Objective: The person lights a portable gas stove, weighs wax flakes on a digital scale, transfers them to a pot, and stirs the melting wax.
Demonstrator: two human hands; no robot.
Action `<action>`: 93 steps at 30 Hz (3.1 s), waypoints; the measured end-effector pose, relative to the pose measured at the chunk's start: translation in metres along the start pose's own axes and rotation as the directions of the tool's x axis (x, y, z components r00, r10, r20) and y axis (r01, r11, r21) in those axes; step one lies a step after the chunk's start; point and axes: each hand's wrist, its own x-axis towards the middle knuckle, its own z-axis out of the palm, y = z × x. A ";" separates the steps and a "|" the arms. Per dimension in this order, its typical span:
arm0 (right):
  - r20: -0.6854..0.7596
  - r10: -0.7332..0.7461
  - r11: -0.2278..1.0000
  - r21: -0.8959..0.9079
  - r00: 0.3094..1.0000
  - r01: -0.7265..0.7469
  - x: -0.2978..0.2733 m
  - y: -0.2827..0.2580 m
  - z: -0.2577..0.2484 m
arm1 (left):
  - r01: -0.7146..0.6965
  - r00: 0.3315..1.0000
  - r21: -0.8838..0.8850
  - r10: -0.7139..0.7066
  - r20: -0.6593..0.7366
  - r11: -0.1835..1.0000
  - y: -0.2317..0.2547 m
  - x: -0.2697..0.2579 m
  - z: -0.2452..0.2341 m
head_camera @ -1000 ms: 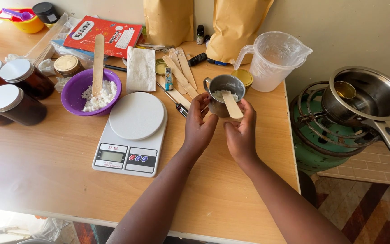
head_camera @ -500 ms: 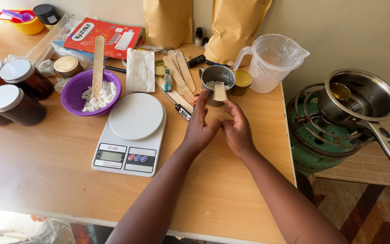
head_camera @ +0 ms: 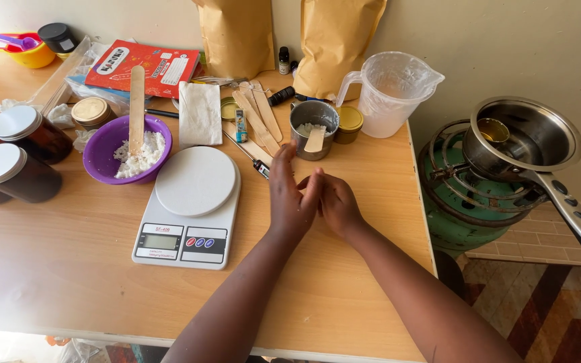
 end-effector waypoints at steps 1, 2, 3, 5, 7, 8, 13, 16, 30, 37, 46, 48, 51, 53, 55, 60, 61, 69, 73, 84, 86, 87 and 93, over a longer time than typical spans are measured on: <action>-0.047 -0.017 0.999 -0.051 0.999 0.014 0.002 0.006 -0.002 | 0.033 0.999 0.011 -0.033 -0.030 0.999 -0.008 0.001 0.001; -0.092 -0.035 0.994 -0.102 0.995 0.026 0.004 0.012 -0.004 | 0.068 0.996 0.022 -0.066 -0.059 0.997 -0.016 0.001 0.000; -0.093 -0.034 0.995 -0.100 0.995 0.025 0.004 0.007 -0.003 | 0.068 0.996 0.024 -0.067 -0.058 0.997 -0.017 0.004 0.001; -0.233 -0.135 0.986 -0.123 0.963 0.109 0.001 -0.003 0.000 | 0.127 0.990 -0.081 -0.121 0.077 0.989 -0.020 0.006 -0.001; -0.229 -0.140 0.984 -0.137 0.963 0.110 0.002 -0.003 -0.001 | 0.143 0.976 -0.069 -0.130 0.173 0.987 -0.020 0.007 -0.002; -0.228 -0.150 0.981 -0.156 0.962 0.116 0.004 -0.003 -0.002 | 0.152 0.954 -0.059 -0.131 0.270 0.987 -0.021 0.009 -0.001; -0.237 -0.105 0.988 -0.133 0.966 0.075 0.002 0.005 -0.002 | 0.167 0.924 0.025 -0.166 0.346 0.986 -0.030 0.006 0.001; -0.207 -0.109 0.987 -0.140 0.972 0.080 0.005 0.001 -0.003 | 0.132 0.953 -0.017 -0.122 0.276 0.991 -0.022 0.010 -0.002; -0.144 -0.008 0.984 -0.175 0.990 -0.018 0.009 0.007 -0.008 | 0.174 0.974 -0.251 -0.130 0.185 0.952 -0.033 0.009 0.001; -0.112 0.033 0.990 -0.133 0.993 -0.048 0.011 0.008 -0.007 | 0.315 0.887 -0.174 -0.224 0.403 0.933 -0.007 0.010 -0.008; -0.100 0.054 0.992 -0.110 0.994 -0.065 0.010 0.011 -0.009 | 0.284 0.879 -0.147 -0.196 0.435 0.947 -0.023 0.007 -0.002; -0.112 0.067 0.992 -0.096 0.991 -0.078 0.010 0.010 -0.008 | 0.280 0.880 -0.156 -0.188 0.436 0.947 -0.022 0.007 -0.001; -0.130 0.049 0.996 -0.062 0.990 -0.057 0.010 0.010 -0.009 | 0.263 0.886 -0.155 -0.175 0.428 0.952 -0.024 0.007 0.001; -0.119 0.078 0.992 -0.089 0.990 -0.089 0.012 0.017 -0.010 | 0.274 0.883 -0.153 -0.185 0.431 0.950 -0.029 0.006 0.002; -0.117 0.079 0.993 -0.080 0.990 -0.089 0.012 0.016 -0.010 | 0.273 0.885 -0.149 -0.188 0.427 0.950 -0.027 0.006 0.001; -0.094 0.076 0.995 -0.057 0.993 -0.081 0.013 0.032 -0.019 | 0.277 0.866 -0.108 -0.199 0.459 0.955 -0.019 0.009 -0.004; -0.086 0.082 0.996 -0.037 0.993 -0.086 0.013 0.029 -0.017 | 0.282 0.861 -0.099 -0.206 0.465 0.954 -0.018 0.009 -0.004; -0.053 0.069 0.998 0.006 0.996 -0.068 0.014 0.037 -0.018 | 0.284 0.862 -0.087 -0.215 0.459 0.955 -0.019 0.007 -0.006; -0.047 0.069 0.997 -0.035 0.997 -0.070 0.015 0.022 -0.014 | 0.271 0.861 -0.076 -0.207 0.465 0.959 -0.018 0.009 -0.006; -0.035 0.093 0.996 0.004 0.995 -0.093 0.012 0.014 -0.014 | 0.265 0.853 -0.067 -0.201 0.481 0.962 -0.022 0.008 -0.004; -0.029 0.103 0.995 0.004 0.994 -0.103 0.014 0.015 -0.013 | 0.265 0.858 -0.065 -0.204 0.471 0.962 -0.023 0.009 -0.003; -0.028 0.100 0.995 0.005 0.995 -0.100 0.014 0.015 -0.013 | 0.262 0.859 -0.064 -0.203 0.470 0.963 -0.023 0.009 -0.003; -0.045 0.119 0.993 0.022 0.992 -0.118 0.015 0.019 -0.015 | 0.271 0.861 -0.052 -0.218 0.460 0.961 -0.026 0.008 0.001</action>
